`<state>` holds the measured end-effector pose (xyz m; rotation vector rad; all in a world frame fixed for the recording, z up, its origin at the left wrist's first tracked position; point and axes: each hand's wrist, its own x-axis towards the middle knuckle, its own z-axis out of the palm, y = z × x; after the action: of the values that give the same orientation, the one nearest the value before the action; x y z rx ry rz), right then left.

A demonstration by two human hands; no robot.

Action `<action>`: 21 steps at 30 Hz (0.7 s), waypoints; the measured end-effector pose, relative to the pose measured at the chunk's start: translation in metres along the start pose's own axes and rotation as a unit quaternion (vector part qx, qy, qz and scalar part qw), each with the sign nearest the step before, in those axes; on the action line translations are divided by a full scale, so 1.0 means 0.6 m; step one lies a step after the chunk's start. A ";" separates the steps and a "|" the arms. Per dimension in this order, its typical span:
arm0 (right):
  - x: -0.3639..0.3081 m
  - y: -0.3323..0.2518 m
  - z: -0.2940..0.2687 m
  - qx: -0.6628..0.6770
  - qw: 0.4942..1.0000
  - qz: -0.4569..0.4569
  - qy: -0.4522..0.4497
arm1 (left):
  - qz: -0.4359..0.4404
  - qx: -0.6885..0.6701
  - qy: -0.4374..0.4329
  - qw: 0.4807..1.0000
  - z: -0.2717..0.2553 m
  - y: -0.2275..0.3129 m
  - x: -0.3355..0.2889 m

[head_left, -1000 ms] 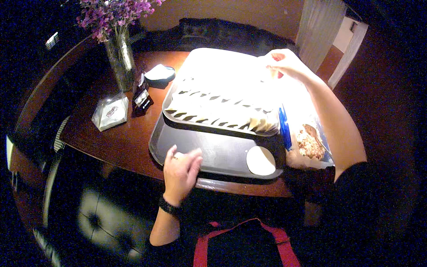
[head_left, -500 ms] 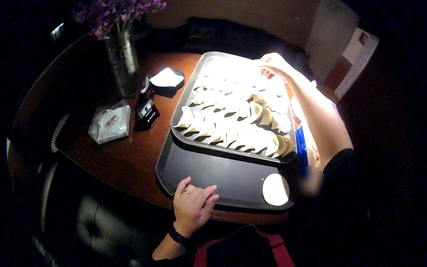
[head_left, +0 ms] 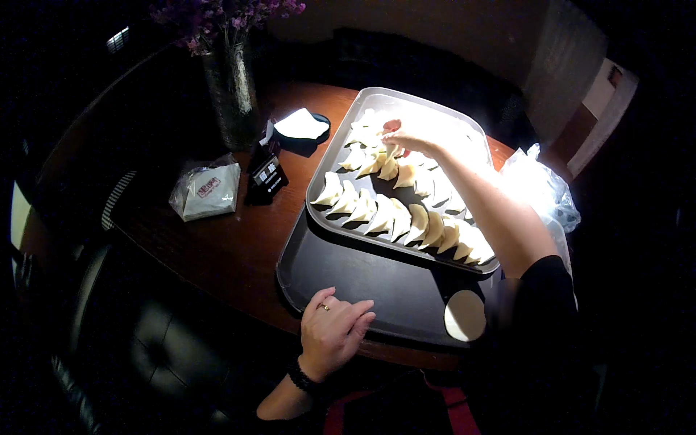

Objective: The person prepares dumplings by placing meat filling onto a dough wrapper with a spoon and folding the edges together. They arrange the finished dumplings in rows on a tray.

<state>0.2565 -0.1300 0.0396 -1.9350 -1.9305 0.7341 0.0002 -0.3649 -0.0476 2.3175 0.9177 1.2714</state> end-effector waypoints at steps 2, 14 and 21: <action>0.016 0.004 0.010 -0.017 0.999 -0.039 0.008 | 0.004 -0.002 -0.001 1.000 0.000 0.001 0.002; 0.074 -0.102 0.072 -0.035 0.999 -0.028 0.028 | 0.024 0.023 0.003 0.999 -0.002 -0.004 -0.005; 0.067 -0.085 0.087 -0.137 0.982 -0.117 0.061 | 0.023 0.012 0.004 1.000 -0.003 -0.004 -0.002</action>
<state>0.1837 -0.0951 0.0196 -1.8034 -2.2260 0.2898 -0.0027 -0.3640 -0.0489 2.3660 0.8921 1.2952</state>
